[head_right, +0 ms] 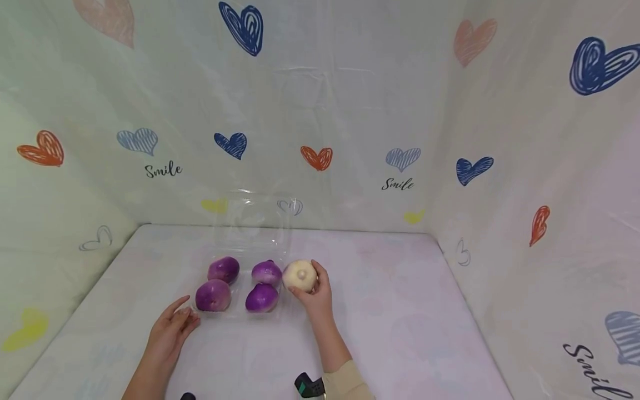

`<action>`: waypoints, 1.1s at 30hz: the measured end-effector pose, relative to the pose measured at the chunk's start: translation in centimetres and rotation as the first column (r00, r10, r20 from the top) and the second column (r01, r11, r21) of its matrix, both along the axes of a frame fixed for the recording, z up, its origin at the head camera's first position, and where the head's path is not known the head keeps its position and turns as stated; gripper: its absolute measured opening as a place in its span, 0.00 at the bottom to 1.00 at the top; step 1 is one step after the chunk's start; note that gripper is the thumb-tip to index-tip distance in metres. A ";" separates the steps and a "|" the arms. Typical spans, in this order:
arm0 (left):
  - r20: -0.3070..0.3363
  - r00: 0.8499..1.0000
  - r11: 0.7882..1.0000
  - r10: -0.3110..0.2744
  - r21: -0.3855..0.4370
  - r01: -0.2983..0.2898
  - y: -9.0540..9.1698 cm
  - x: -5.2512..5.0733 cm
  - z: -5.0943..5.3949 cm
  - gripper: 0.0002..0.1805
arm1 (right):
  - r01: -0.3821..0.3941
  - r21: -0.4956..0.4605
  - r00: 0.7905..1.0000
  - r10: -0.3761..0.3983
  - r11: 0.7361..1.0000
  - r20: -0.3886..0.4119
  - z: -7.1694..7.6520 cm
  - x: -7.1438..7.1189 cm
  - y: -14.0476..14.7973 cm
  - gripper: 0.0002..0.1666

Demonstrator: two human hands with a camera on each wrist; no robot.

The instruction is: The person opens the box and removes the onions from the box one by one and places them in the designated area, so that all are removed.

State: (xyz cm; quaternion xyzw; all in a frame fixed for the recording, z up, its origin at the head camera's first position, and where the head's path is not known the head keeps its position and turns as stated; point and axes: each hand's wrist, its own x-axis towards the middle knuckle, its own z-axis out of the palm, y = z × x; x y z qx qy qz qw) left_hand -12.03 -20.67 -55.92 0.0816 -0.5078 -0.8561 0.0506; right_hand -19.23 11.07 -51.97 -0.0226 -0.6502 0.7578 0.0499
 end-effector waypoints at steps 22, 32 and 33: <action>0.033 0.999 1.000 0.010 -0.017 -0.010 0.1 -0.1 0.5 0.13 | 0.158 -0.077 0.986 -0.153 0.984 0.061 -2.2 -4.4 -0.1 0.46; 0.076 0.997 0.999 0.030 -0.047 -0.026 0.2 -0.1 0.4 0.12 | 0.171 -0.053 0.983 -0.167 0.984 0.078 -3.6 -5.7 -0.1 0.45; 0.083 0.996 0.998 0.032 -0.049 -0.028 0.2 -0.1 0.4 0.12 | 0.174 -0.044 0.982 -0.170 0.984 0.079 -3.8 -5.9 -0.1 0.44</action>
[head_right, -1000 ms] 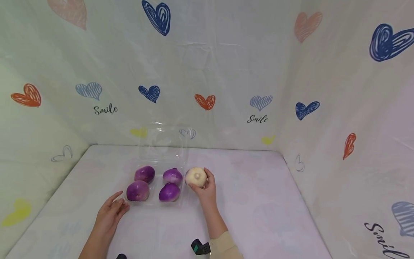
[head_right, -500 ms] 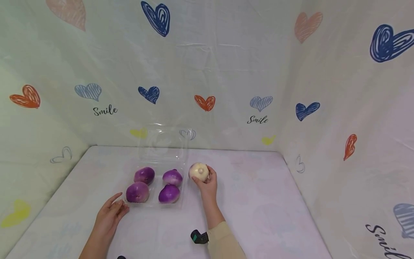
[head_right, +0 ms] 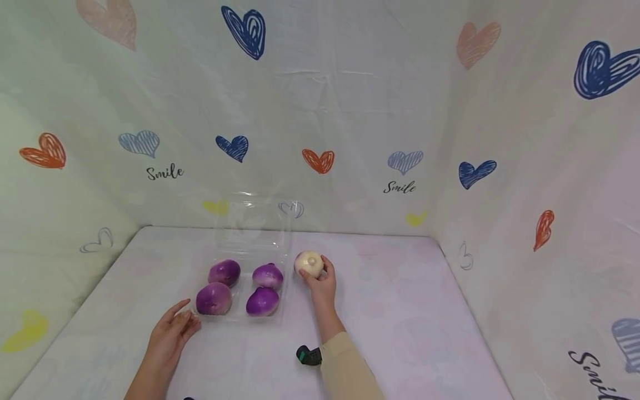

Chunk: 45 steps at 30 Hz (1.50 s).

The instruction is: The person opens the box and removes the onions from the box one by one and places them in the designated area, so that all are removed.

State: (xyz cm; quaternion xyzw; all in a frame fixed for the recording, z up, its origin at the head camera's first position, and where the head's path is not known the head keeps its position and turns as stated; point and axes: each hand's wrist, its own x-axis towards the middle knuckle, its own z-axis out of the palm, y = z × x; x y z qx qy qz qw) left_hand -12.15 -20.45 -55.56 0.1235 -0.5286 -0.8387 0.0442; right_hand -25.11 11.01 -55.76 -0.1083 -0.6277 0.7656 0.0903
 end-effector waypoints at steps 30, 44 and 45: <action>-0.057 0.998 1.000 -0.005 0.023 0.006 0.4 0.3 -0.1 0.14 | 0.022 0.103 0.999 -0.017 0.994 -0.047 1.2 1.5 0.9 0.35; -0.096 0.994 0.999 -0.048 0.003 0.048 -0.2 0.1 0.2 0.15 | -0.010 0.176 0.998 0.022 0.984 -0.066 -2.0 -0.3 0.8 0.33; -0.083 0.995 0.999 -0.051 -0.017 0.050 -0.3 0.0 0.3 0.15 | -0.008 0.181 0.997 0.021 0.983 -0.068 -1.9 -0.3 0.8 0.33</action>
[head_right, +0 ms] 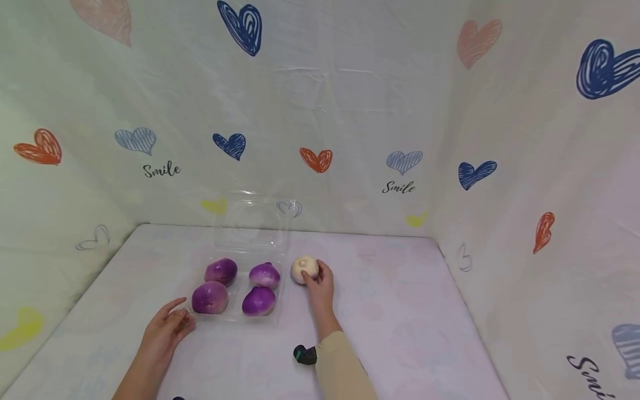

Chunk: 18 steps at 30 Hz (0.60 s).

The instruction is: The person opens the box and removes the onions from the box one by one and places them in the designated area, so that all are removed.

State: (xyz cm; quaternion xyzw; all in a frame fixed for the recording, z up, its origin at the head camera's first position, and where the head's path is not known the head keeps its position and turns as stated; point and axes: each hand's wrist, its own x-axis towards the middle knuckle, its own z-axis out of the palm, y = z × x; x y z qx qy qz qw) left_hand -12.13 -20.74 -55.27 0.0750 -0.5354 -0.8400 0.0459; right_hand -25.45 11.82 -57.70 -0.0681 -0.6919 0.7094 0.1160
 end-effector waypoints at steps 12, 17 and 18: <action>0.233 0.972 0.903 -0.009 -0.416 0.108 -1.1 -0.8 2.1 0.22 | -0.035 0.025 0.999 0.035 0.999 -0.021 -0.2 0.0 -0.1 0.31; 0.258 0.966 0.869 -0.012 -0.474 0.137 -1.3 -1.0 2.2 0.22 | -0.040 0.033 0.999 0.041 0.999 -0.020 -0.1 0.1 -0.1 0.32; 0.260 0.966 0.866 -0.013 -0.480 0.141 -1.3 -1.0 2.2 0.22 | -0.039 0.033 0.999 0.039 0.999 -0.018 -0.1 0.1 -0.1 0.32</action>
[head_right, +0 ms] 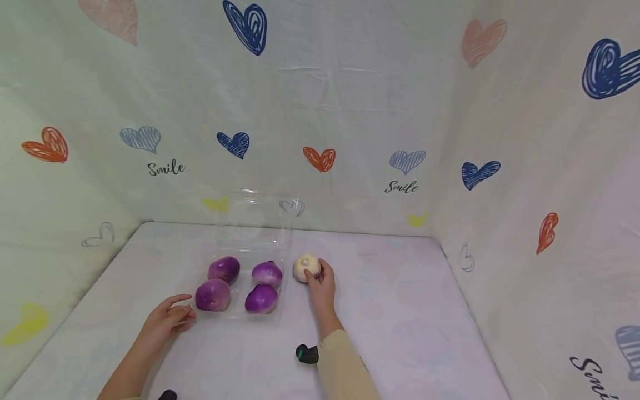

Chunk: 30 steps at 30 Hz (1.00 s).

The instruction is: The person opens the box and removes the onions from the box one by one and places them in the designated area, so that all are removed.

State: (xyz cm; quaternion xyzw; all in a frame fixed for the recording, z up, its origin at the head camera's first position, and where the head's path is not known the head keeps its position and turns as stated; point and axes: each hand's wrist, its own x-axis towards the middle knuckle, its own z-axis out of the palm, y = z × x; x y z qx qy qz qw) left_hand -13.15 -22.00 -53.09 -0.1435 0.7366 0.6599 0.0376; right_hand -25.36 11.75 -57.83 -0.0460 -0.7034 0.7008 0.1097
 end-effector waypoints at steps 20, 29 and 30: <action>-0.001 0.997 0.977 0.081 0.199 -0.079 0.9 0.5 -1.0 0.23 | 0.075 -0.053 0.996 -0.073 0.996 0.045 4.7 4.2 0.3 0.30; -0.037 0.996 0.971 0.079 0.229 -0.069 0.7 0.5 -1.5 0.23 | 0.086 -0.176 0.996 -0.088 0.981 -0.004 5.8 5.3 -0.2 0.27; -0.036 0.996 0.970 0.082 0.233 -0.071 0.7 0.5 -1.5 0.23 | 0.075 -0.180 0.997 -0.079 0.981 -0.013 6.0 5.4 -0.4 0.27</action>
